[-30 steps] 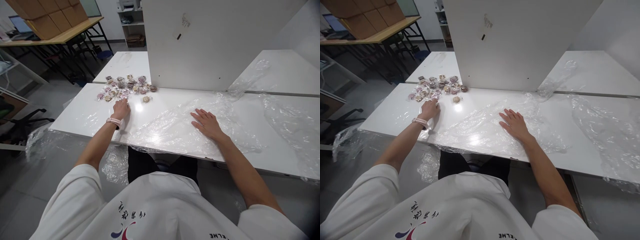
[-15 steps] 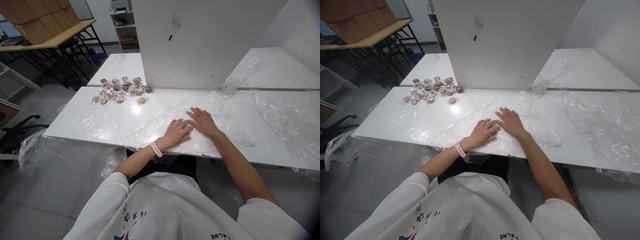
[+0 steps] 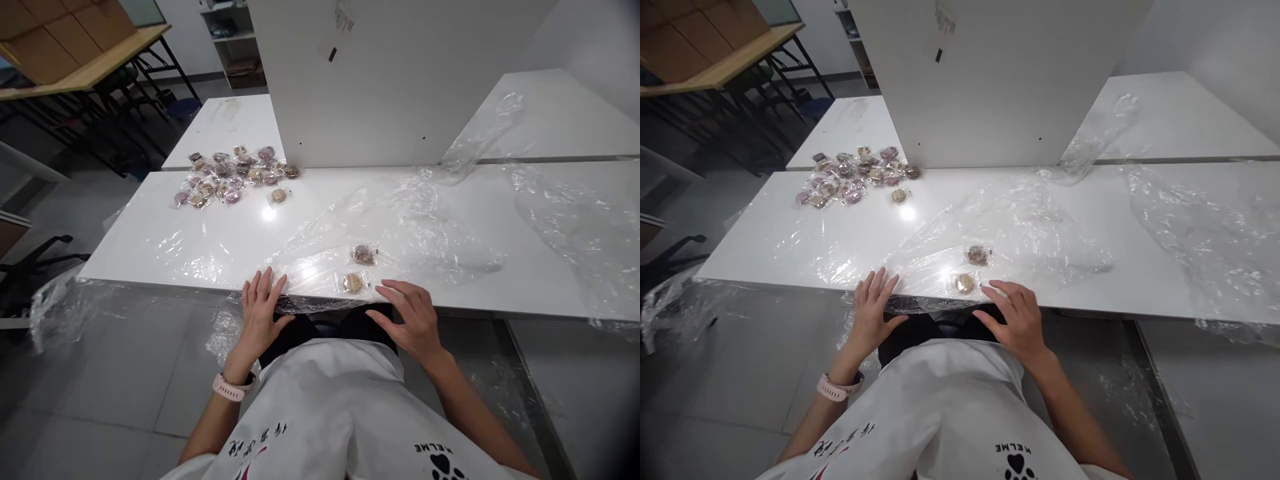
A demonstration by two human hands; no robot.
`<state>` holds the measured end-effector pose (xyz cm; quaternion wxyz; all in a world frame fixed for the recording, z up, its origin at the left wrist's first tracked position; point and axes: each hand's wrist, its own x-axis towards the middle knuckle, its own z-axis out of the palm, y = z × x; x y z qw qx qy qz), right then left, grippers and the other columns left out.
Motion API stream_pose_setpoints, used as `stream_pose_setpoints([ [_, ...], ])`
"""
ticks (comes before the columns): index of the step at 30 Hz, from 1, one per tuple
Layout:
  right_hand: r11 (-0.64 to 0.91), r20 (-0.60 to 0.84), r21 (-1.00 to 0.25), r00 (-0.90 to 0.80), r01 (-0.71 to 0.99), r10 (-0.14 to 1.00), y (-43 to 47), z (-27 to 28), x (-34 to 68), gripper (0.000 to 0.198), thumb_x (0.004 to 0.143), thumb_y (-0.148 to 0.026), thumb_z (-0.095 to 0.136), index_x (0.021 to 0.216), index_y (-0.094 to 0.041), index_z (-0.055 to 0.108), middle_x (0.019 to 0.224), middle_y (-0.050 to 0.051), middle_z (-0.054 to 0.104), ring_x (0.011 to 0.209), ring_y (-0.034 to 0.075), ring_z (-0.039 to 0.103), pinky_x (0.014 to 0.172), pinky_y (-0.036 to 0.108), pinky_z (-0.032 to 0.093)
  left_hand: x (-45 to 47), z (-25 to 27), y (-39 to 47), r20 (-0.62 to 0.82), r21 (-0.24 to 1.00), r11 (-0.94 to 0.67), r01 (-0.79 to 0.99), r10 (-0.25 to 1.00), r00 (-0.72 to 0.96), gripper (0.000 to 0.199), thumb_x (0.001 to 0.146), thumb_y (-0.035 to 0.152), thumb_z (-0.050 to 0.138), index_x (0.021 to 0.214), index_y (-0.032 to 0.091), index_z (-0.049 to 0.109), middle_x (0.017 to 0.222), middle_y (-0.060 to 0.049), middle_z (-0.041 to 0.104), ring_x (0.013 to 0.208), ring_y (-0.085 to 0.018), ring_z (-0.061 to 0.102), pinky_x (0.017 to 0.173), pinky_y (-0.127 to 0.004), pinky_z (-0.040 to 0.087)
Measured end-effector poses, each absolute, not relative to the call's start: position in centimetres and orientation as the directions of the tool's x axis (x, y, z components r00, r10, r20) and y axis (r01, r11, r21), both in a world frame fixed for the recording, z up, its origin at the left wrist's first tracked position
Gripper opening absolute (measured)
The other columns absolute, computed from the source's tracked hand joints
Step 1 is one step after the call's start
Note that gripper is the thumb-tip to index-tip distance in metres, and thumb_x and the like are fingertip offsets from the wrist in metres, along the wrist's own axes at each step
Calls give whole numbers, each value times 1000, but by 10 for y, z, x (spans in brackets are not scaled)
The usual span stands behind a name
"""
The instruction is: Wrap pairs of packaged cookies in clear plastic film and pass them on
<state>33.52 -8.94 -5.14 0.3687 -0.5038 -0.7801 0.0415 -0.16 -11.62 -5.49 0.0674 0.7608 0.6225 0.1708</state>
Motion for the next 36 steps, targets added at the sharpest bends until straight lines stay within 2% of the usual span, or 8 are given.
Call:
stream_pose_setpoints([
  [7, 478, 510, -491, -205, 729, 836, -100, -75, 335, 21, 98, -25, 55, 109, -33, 71, 99, 4, 75, 93, 25, 69, 84, 45, 54, -43, -26, -109, 243, 327, -212, 921, 960, 135, 31, 100, 29, 46, 119, 40, 68, 130, -2, 68, 127, -28, 56, 111, -61, 40],
  [13, 467, 473, -533, -209, 706, 856, -94, -64, 337, 13, 97, -28, 58, 98, -29, 71, 96, 4, 74, 91, 24, 67, 83, 43, 52, -28, 25, -82, 646, 181, -40, 983, 758, -88, 15, 93, 38, 64, 96, 34, 78, 105, -9, 66, 101, -29, 56, 91, -54, 47],
  [17, 454, 469, -524, -201, 721, 860, -97, -69, 335, 9, 95, -34, 62, 98, -30, 70, 98, 5, 72, 94, 26, 66, 84, 45, 51, 21, 53, -41, 741, 357, -249, 900, 662, -111, 16, 94, 38, 65, 99, 29, 77, 71, -3, 58, 71, -17, 56, 66, -34, 48],
  [20, 450, 478, -532, -185, 717, 859, -98, -70, 333, 6, 94, -32, 63, 95, -29, 68, 98, 5, 72, 94, 25, 65, 84, 45, 51, 79, 64, -3, 633, 567, -500, 655, 773, 43, 20, 98, 40, 58, 106, 26, 71, 73, 1, 62, 61, -10, 56, 56, -26, 45],
  [24, 454, 518, -531, -151, 716, 842, -97, -69, 329, 5, 95, -26, 63, 91, -27, 66, 96, 5, 71, 92, 24, 65, 84, 44, 51, 162, 52, 41, 372, 774, -532, 344, 821, 433, 33, 105, 31, 35, 126, 22, 59, 97, -4, 66, 80, -11, 69, 68, -28, 53],
  [27, 457, 568, -521, -108, 721, 816, -99, -71, 325, 5, 95, -23, 62, 90, -25, 64, 95, 6, 71, 91, 22, 66, 83, 42, 53, 203, 27, 57, 63, 923, -318, 216, 679, 731, 39, 101, 31, 42, 137, 20, 49, 113, -11, 68, 103, -18, 69, 89, -36, 54],
  [30, 408, 669, -480, 23, 777, 743, -106, -74, 321, 6, 92, -22, 66, 90, -23, 61, 95, 7, 68, 91, 22, 66, 81, 38, 54, 215, 4, 62, -227, 954, -51, 296, 523, 821, 59, 92, 42, 54, 146, 21, 41, 136, -17, 60, 125, -27, 59, 106, -46, 46],
  [36, 366, 765, -271, -32, 890, 643, -102, -66, 311, 50, 85, -34, 77, 128, -23, 54, 125, 15, 62, 118, 31, 59, 98, 47, 48, 212, -8, 58, -328, 944, 213, 252, 528, 783, 87, 86, 50, 62, 158, 19, 24, 160, -18, 36, 144, -32, 41, 114, -45, 38],
])
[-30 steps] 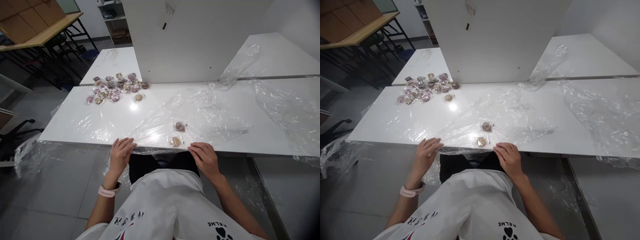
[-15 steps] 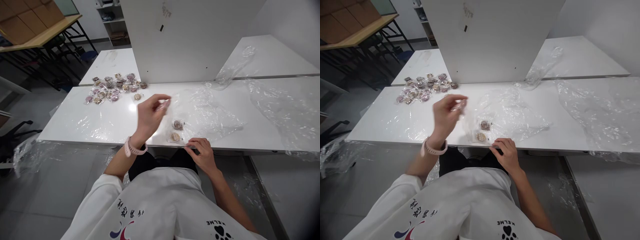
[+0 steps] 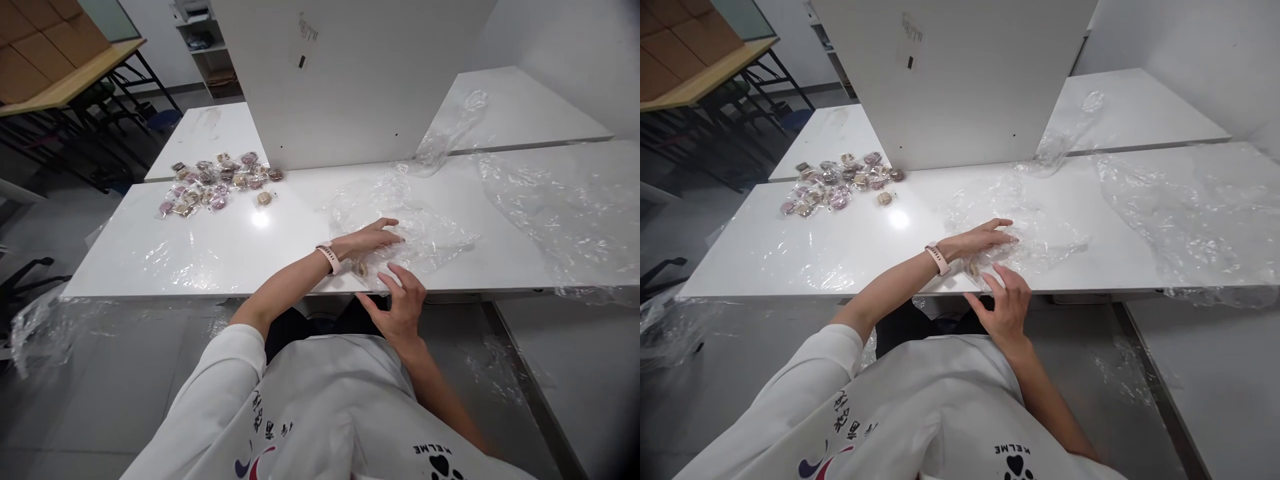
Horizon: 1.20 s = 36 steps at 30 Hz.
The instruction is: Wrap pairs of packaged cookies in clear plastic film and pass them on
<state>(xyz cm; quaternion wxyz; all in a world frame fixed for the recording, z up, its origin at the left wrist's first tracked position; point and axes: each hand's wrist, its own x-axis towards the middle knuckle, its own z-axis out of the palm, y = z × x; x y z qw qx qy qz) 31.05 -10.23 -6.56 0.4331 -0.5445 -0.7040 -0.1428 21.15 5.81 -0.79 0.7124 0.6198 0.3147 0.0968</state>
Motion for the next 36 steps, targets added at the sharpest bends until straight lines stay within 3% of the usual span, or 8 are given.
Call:
stream_pose_setpoints([
  [5, 358, 576, -290, -137, 887, 806, -82, -66, 310, 56, 96, -37, 60, 147, -21, 42, 120, 16, 65, 112, 31, 61, 94, 46, 47, 201, -5, 52, -299, 951, 241, 193, 561, 772, 83, 92, 61, 49, 159, 22, 18, 162, -20, 31, 138, -32, 50, 110, -44, 43],
  [10, 352, 546, -473, -45, 808, 837, -87, -70, 319, 38, 94, -37, 64, 128, -22, 53, 103, 11, 67, 96, 28, 62, 85, 43, 51, 149, 0, 47, -199, 934, -140, 329, 560, 804, 79, 85, 53, 68, 148, 21, 35, 142, -20, 53, 125, -31, 57, 103, -49, 46],
  [17, 518, 520, -532, -225, 670, 824, -87, -55, 335, 15, 93, -23, 63, 105, -25, 54, 127, 11, 64, 125, 30, 56, 101, 48, 47, 76, -15, 12, 43, 769, -568, 295, 506, 862, 64, 89, 40, 70, 145, 25, 43, 138, -14, 57, 125, -30, 55, 104, -49, 45],
  [20, 530, 427, -621, -317, 577, 847, -85, -55, 338, 14, 96, -16, 52, 105, -26, 55, 113, 6, 71, 112, 25, 65, 91, 42, 53, 62, -22, -11, 109, 766, -567, 303, 579, 808, 61, 99, 32, 55, 153, 29, 28, 141, -13, 57, 128, -27, 55, 106, -47, 45],
  [23, 349, 273, -735, -218, 582, 937, -80, -53, 337, 19, 95, -30, 58, 113, -26, 58, 107, 6, 72, 93, 22, 69, 75, 35, 55, 60, -25, -26, 151, 761, -530, 374, 706, 692, 48, 101, 31, 51, 146, 27, 35, 134, -12, 62, 126, -26, 58, 103, -45, 45],
  [29, -16, 11, -792, 41, 611, 999, -39, -43, 324, 48, 86, -54, 67, 126, -27, 61, 63, -5, 59, 57, 16, 57, 61, 29, 47, 86, -21, -4, -43, 739, -204, 642, 937, 346, 30, 99, 43, 54, 119, 21, 49, 76, 0, 64, 66, -17, 61, 61, -28, 44],
  [33, 45, 116, -674, 46, 737, 992, -26, -46, 319, 41, 89, -57, 62, 113, -25, 69, 77, 1, 63, 66, 18, 60, 66, 31, 48, 98, -22, 11, 126, 503, -307, 808, 951, 283, 23, 96, 33, 61, 113, 19, 54, 108, -10, 66, 84, -21, 63, 64, -31, 46],
  [36, 218, 202, -565, -123, 796, 972, -36, -47, 326, 49, 94, -57, 54, 132, -27, 62, 113, 9, 62, 76, 19, 62, 69, 33, 51, 88, -26, 7, 241, 328, -565, 757, 825, 511, 20, 94, 29, 63, 112, 19, 58, 131, -14, 60, 112, -28, 60, 84, -40, 50],
])
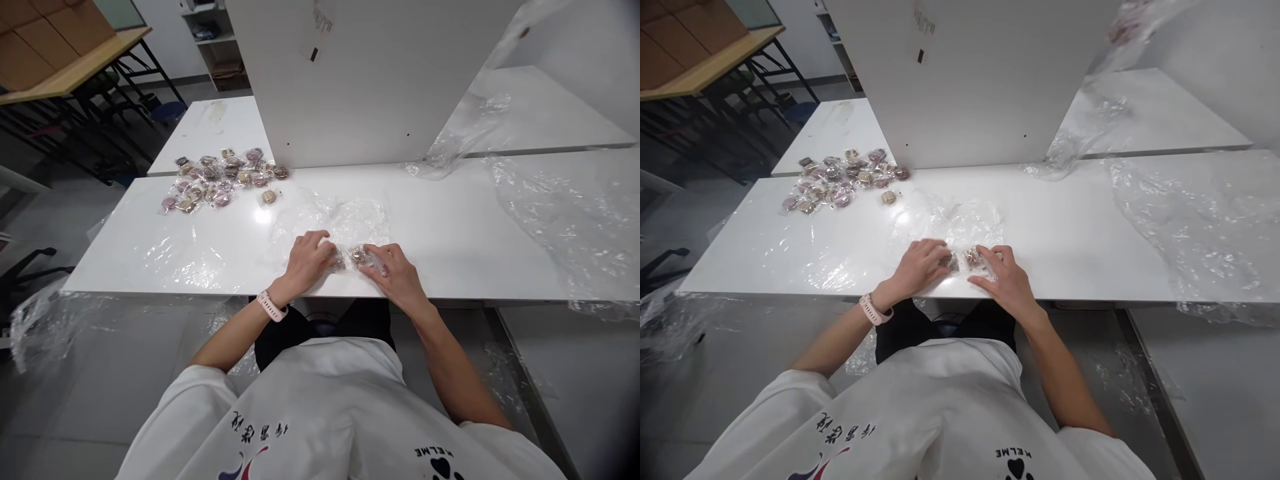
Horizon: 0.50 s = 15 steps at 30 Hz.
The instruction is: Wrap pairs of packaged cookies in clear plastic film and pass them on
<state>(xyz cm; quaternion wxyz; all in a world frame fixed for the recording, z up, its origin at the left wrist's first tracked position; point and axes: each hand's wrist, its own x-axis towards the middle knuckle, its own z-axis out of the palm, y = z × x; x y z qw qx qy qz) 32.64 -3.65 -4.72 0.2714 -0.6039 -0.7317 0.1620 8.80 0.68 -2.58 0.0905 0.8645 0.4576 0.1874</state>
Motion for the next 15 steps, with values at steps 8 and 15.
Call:
stream_pose_setpoints([
  [8, 388, 319, -386, -274, 837, 907, -36, -50, 343, 36, 104, -39, 38, 115, -21, 68, 105, 9, 66, 83, 19, 63, 64, 31, 45, 58, -32, 3, 201, 386, -675, 629, 727, 656, 29, 104, 30, 43, 127, 19, 57, 124, -12, 69, 110, -26, 63, 90, -40, 51],
  [15, 226, 125, -557, -189, 799, 974, 45, -46, 351, 49, 98, -50, 40, 60, -21, 51, 73, 6, 64, 70, 19, 54, 68, 33, 40, 81, -15, 59, -132, 489, -228, 842, 935, 329, 34, 103, 38, 40, 99, 17, 67, 76, -6, 69, 66, -19, 61, 62, -29, 42],
])
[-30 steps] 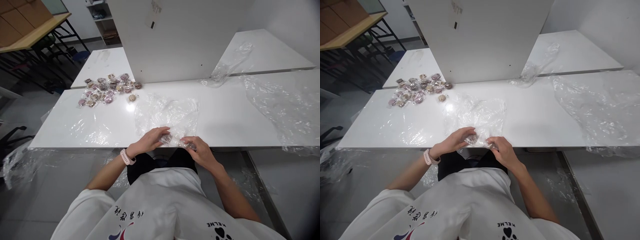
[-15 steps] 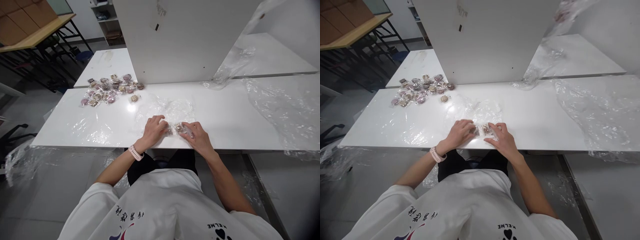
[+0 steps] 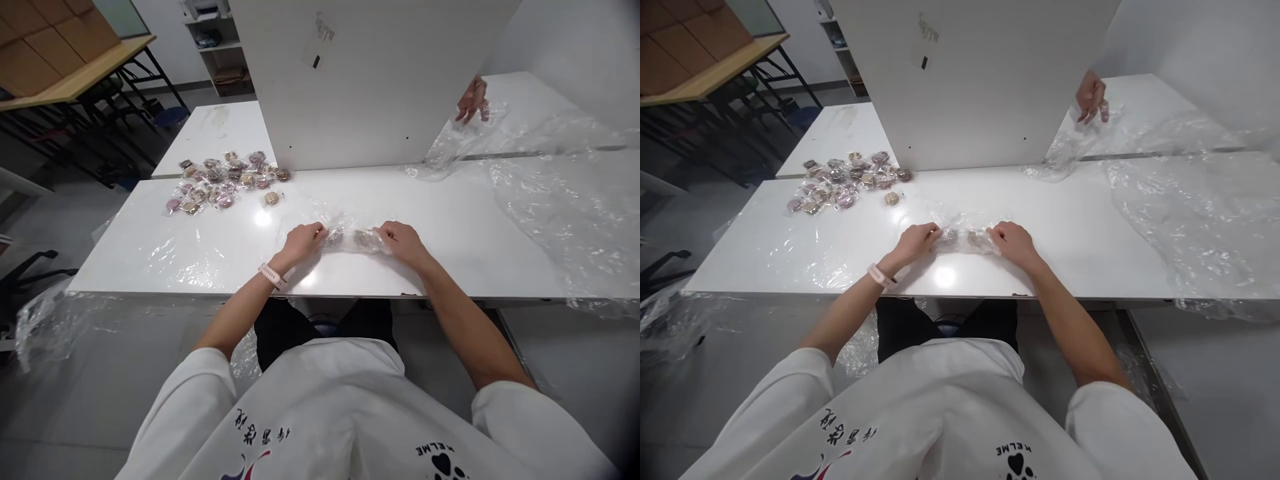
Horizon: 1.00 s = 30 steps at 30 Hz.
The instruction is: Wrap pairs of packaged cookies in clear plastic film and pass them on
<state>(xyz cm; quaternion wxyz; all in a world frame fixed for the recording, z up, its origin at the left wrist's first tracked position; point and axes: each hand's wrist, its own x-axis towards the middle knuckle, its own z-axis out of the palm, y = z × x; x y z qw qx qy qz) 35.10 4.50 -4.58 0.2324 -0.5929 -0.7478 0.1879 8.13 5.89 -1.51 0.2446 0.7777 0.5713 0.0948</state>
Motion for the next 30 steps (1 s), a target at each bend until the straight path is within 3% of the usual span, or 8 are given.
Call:
stream_pose_setpoints([
  [4, 33, 118, -699, 69, 715, 991, 63, -43, 346, 44, 96, -57, 42, 80, -21, 63, 88, 6, 70, 73, 19, 59, 70, 33, 43, 89, -8, 87, -269, 494, -108, 863, 924, 270, 31, 98, 39, 51, 84, 17, 68, 76, -8, 69, 69, -21, 62, 63, -30, 41],
  [9, 255, 294, -784, -25, 566, 956, 41, -45, 333, 49, 94, -57, 50, 131, -25, 60, 128, 8, 66, 109, 24, 61, 92, 39, 48, 90, -10, 89, -234, 420, -150, 895, 935, 266, 28, 98, 39, 52, 84, 18, 64, 82, -7, 70, 73, -21, 62, 63, -29, 39],
  [14, 145, 149, -846, -34, 513, 988, 34, -47, 334, 39, 92, -50, 52, 107, -21, 73, 91, 5, 71, 71, 18, 60, 68, 32, 48, 93, -7, 77, -124, 317, -234, 919, 951, 285, 18, 98, 35, 54, 105, 20, 62, 74, -5, 67, 73, -22, 62, 66, -31, 40],
  [17, -2, -36, -855, -56, 519, 998, 37, -38, 340, 32, 86, -47, 58, 95, -20, 74, 73, 2, 66, 55, 14, 51, 55, 29, 42, 98, -3, 61, -141, 288, -291, 912, 929, 341, 13, 97, 28, 53, 99, 20, 63, 74, -6, 66, 76, -24, 62, 70, -35, 43],
  [19, -71, -136, -839, -80, 540, 987, 40, -30, 341, 27, 81, -44, 62, 90, -21, 74, 69, 1, 64, 50, 13, 49, 51, 28, 39, 101, -4, 45, 2, 260, -356, 897, 930, 369, 17, 98, 23, 48, 97, 19, 64, 86, -10, 68, 86, -27, 63, 77, -41, 46],
  [22, -81, -169, -803, -95, 591, 981, 47, -24, 339, 22, 78, -39, 62, 84, -21, 72, 67, 1, 65, 52, 14, 51, 51, 28, 39, 104, -10, 21, 261, 208, -601, 772, 794, 549, 20, 99, 22, 47, 109, 20, 63, 116, -13, 68, 110, -30, 59, 96, -48, 43],
  [25, -48, -150, -765, -105, 642, 983, 51, -25, 339, 20, 79, -38, 61, 81, -21, 72, 72, 2, 67, 63, 16, 57, 57, 28, 42, 103, -18, 13, 257, 208, -742, 638, 670, 696, 26, 98, 21, 49, 122, 19, 59, 128, -12, 65, 121, -29, 55, 107, -49, 37],
  [30, 56, -89, -812, -219, 581, 972, 37, -26, 351, 43, 91, -57, 56, 120, -28, 68, 104, 4, 72, 74, 17, 60, 65, 31, 47, 103, -19, 52, 43, 478, -499, 723, 835, 548, 31, 103, 38, 42, 114, 18, 63, 106, -10, 72, 94, -24, 64, 80, -36, 48],
])
